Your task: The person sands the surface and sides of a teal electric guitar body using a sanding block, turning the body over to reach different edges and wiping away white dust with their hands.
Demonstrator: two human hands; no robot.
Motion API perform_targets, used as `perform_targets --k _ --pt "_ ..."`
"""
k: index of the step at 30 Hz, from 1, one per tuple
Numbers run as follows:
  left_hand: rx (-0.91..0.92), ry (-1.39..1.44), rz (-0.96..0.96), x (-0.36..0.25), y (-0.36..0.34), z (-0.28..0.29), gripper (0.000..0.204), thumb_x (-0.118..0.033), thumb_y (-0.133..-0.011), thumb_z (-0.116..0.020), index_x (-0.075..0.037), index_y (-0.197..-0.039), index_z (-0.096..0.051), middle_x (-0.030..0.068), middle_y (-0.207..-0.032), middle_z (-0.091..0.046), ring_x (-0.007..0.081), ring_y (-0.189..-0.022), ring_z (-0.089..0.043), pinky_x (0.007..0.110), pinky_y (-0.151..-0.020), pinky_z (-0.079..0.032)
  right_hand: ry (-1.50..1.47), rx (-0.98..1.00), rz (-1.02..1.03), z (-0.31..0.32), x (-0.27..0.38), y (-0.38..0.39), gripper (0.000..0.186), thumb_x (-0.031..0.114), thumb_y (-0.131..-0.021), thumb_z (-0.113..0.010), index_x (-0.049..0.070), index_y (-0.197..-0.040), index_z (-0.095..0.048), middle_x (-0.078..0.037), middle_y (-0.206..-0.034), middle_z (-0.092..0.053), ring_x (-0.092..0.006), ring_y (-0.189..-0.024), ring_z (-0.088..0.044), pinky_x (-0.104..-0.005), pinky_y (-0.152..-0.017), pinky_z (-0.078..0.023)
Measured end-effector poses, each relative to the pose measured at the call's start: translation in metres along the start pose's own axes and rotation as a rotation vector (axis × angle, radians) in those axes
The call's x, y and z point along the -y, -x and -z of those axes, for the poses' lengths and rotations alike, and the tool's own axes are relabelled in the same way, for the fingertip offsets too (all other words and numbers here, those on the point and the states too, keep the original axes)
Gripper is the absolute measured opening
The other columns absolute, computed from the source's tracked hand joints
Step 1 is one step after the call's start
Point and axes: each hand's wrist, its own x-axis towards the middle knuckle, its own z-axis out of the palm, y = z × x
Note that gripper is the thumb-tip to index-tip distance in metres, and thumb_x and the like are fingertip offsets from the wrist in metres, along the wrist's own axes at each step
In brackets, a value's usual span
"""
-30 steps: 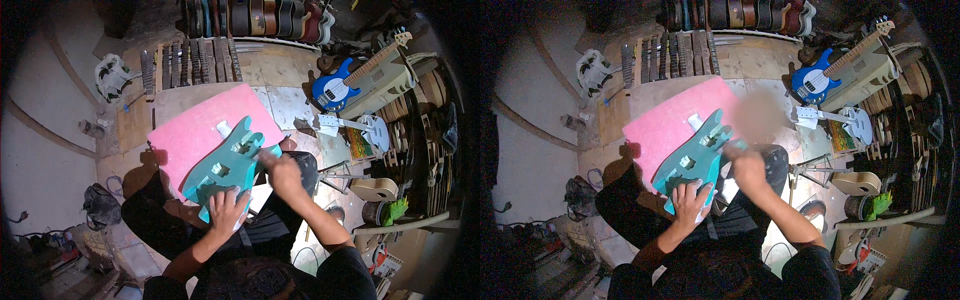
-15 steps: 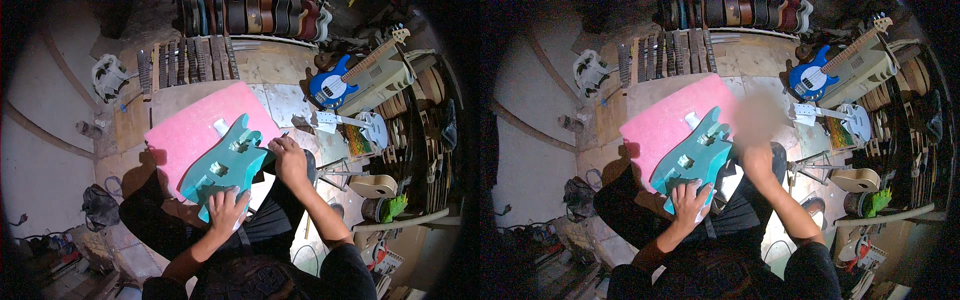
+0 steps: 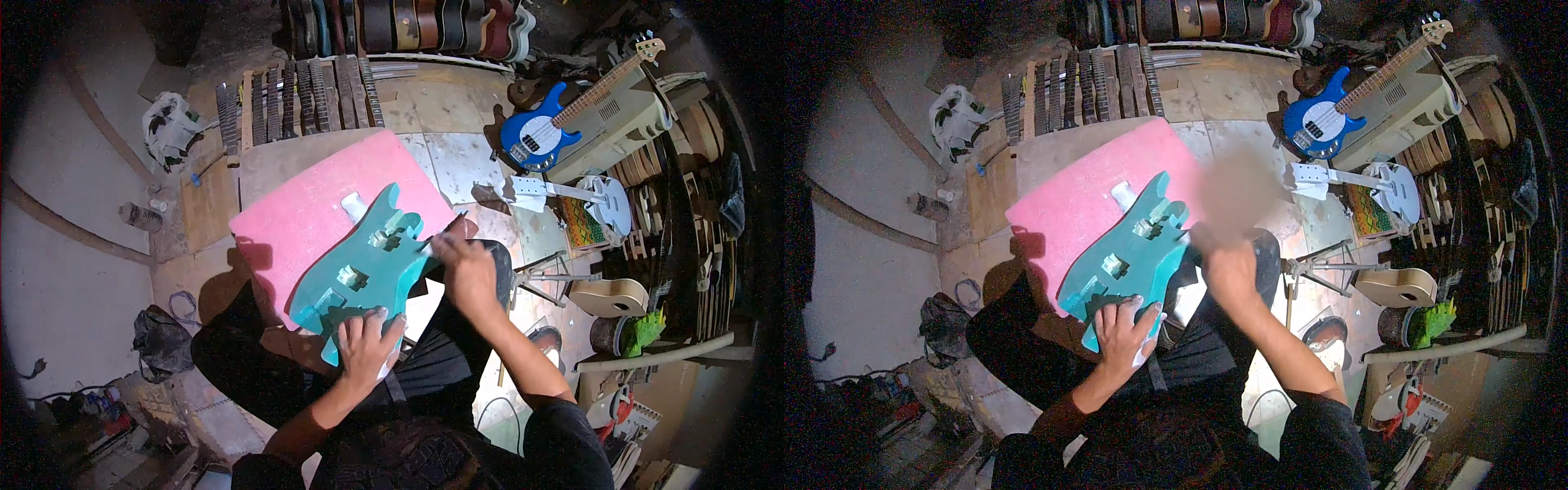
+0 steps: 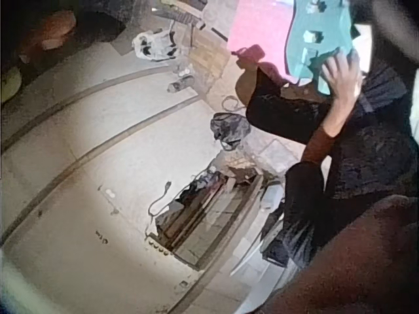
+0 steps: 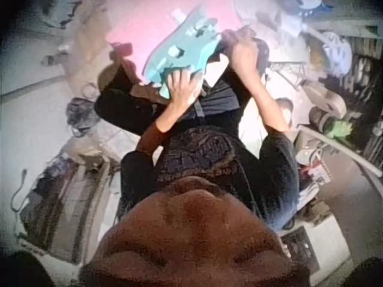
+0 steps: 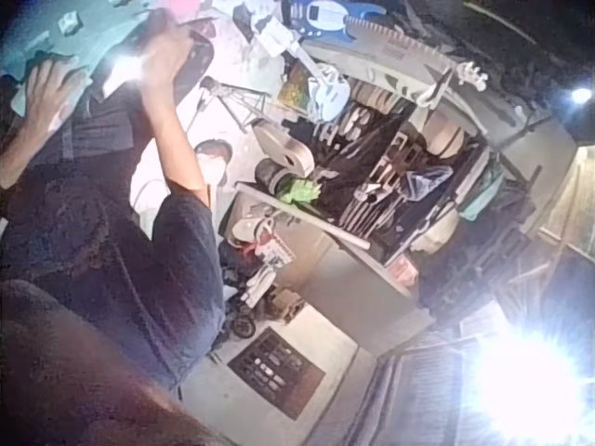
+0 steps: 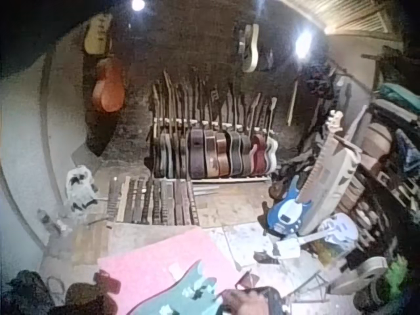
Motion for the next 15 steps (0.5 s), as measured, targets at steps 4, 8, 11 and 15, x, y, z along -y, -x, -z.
perform_targets --k 4,8,11,15 --pt "-0.033 -0.012 -0.005 0.001 0.004 -0.008 0.054 -0.021 -0.07 -0.088 -0.023 -0.123 -0.075 0.0091 -0.122 -0.062 0.0321 -0.103 -0.057 0.048 -0.086 -0.042 0.048 0.021 0.051 -0.014 0.006 0.015 0.047 0.004 -0.084 -0.065 0.013 -0.128 -0.075 -0.009 -0.13 -0.073 -0.0328 -0.108 -0.068 -0.0449 -0.081 -0.053" --pt "-0.02 -0.01 -0.013 0.001 0.002 -0.006 0.053 -0.022 -0.071 -0.087 -0.023 -0.123 -0.075 0.0093 -0.122 -0.062 0.0322 -0.102 -0.057 0.048 -0.086 -0.042 -0.106 -0.042 0.124 -0.021 -0.013 0.012 0.047 -0.004 -0.082 -0.062 0.015 -0.123 -0.078 -0.005 -0.13 -0.073 -0.0311 -0.088 -0.064 -0.0425 -0.076 -0.052" --pt "-0.004 -0.009 -0.006 0.001 0.001 -0.004 0.054 -0.022 -0.071 -0.087 -0.023 -0.123 -0.075 0.0093 -0.122 -0.062 0.0325 -0.102 -0.057 0.048 -0.086 -0.042 -0.075 -0.032 -0.075 -0.024 -0.055 -0.005 0.047 -0.006 -0.082 -0.06 0.01 -0.123 -0.076 -0.014 -0.128 -0.073 -0.0411 -0.099 -0.069 -0.0484 -0.089 -0.056" --pt "0.002 0.008 0.004 0.002 0.0 -0.001 0.057 -0.021 -0.07 -0.087 -0.023 -0.125 -0.074 0.0095 -0.123 -0.061 0.0329 -0.104 -0.056 0.048 -0.087 -0.042 -0.203 -0.011 -0.173 -0.017 -0.063 0.004 0.05 -0.006 -0.082 -0.062 0.007 -0.13 -0.071 -0.019 -0.131 -0.07 -0.0432 -0.109 -0.069 -0.0482 -0.092 -0.057"
